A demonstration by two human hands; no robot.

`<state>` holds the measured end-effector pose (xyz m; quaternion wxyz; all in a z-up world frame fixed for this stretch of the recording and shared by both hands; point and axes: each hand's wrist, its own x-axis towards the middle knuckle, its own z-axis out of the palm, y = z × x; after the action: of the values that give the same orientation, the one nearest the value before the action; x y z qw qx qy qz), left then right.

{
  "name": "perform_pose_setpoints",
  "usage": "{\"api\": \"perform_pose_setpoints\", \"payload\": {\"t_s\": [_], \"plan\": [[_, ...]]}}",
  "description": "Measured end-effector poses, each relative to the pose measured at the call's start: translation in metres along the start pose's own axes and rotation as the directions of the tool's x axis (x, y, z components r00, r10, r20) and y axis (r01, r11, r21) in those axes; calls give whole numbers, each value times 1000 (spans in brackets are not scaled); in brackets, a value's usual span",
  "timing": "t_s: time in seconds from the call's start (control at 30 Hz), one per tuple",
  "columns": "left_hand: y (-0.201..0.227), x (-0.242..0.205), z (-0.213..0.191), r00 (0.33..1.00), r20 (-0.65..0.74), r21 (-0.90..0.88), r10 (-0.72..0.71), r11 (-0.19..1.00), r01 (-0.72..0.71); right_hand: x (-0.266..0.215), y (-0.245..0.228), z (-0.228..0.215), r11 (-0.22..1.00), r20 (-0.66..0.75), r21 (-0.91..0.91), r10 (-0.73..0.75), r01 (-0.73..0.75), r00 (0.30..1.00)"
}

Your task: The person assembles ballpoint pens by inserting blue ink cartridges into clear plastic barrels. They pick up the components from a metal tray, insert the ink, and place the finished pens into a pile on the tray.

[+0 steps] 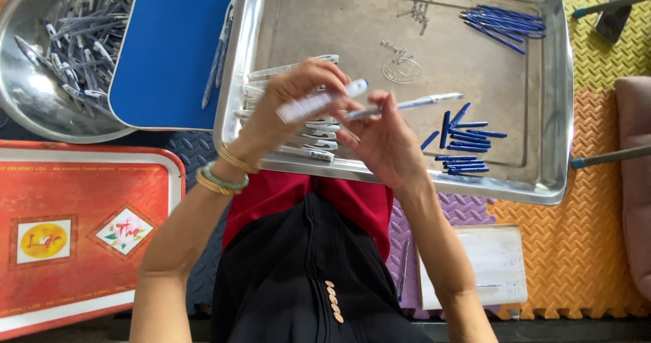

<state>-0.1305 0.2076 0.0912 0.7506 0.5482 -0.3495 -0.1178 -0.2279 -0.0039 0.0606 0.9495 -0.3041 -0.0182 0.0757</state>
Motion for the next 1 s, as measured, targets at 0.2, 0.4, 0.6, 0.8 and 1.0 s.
{"api": "perform_pose_setpoints", "payload": {"t_s": [0.2, 0.4, 0.6, 0.8, 1.0], "plan": [[-11, -14, 13, 996, 67, 59, -54, 997, 50, 2, -8, -7, 971, -137, -209, -145, 114, 980], [-11, -20, 31, 910, 107, -56, -401, 911, 408, -5, -26, 10, 538, 11, -810, -385, 235, 923], [-27, -18, 37, 868, 106, -303, -485, 815, 493, -16, -35, 5, 511, 39, -778, -540, 364, 841], [-36, -19, 40, 849, 205, -444, -486, 727, 524, -21, -22, 8, 582, -20, -727, -547, 363, 837], [-41, -18, 43, 852, 223, -507, -474, 690, 516, -25, -17, 11, 404, 64, -837, -597, 368, 800]]}}
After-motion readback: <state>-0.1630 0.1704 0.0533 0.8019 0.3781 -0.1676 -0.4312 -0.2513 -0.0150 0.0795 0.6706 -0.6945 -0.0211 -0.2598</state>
